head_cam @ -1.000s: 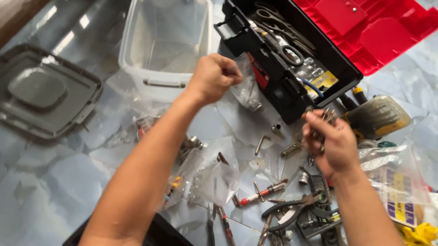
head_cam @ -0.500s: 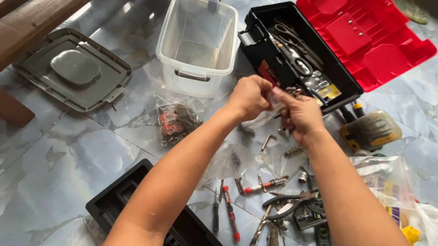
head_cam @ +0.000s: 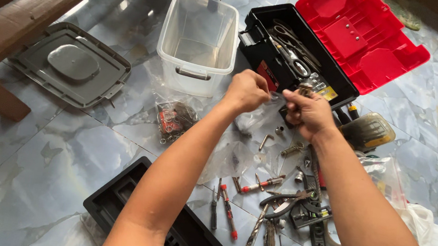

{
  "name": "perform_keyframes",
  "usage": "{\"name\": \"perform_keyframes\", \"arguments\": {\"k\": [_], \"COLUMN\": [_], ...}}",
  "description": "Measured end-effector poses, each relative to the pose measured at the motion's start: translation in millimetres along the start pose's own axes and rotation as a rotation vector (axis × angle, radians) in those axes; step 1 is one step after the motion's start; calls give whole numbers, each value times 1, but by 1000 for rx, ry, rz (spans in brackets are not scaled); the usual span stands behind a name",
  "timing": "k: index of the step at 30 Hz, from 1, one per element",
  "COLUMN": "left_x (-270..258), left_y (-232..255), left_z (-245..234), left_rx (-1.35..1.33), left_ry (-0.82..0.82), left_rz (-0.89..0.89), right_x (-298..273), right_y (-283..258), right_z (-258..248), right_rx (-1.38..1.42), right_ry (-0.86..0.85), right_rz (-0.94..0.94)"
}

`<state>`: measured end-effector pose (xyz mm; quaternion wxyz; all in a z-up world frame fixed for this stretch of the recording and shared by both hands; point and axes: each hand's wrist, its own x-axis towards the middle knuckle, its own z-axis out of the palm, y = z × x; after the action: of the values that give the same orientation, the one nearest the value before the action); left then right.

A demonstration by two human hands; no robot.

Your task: The person sorts various small tools and hardware from a pile on the floor into a black plastic organizer tray. They handle drill bits, screwdrivers, and other metal hardware, placing them into designated slots within the tray.

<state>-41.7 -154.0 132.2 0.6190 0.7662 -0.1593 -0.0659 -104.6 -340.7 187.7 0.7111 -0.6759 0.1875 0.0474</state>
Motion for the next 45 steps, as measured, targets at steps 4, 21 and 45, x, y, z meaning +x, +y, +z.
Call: {"name": "perform_keyframes", "arguments": {"k": [4,21,45], "left_x": [-5,-26,-16], "left_y": [1,-14,26], "left_z": [-8,-3,21], "left_rx": [-172,-294,-586], "left_ry": [-17,-140,-139], "left_rz": [-51,-126,-193], "right_x": [-15,-12,-16], "right_y": [-13,-3,-66], "right_z": [6,11,47], "right_rx": [-64,-247,-111], "right_ry": [93,-105,-97], "right_rz": [-3,-99,102]}}
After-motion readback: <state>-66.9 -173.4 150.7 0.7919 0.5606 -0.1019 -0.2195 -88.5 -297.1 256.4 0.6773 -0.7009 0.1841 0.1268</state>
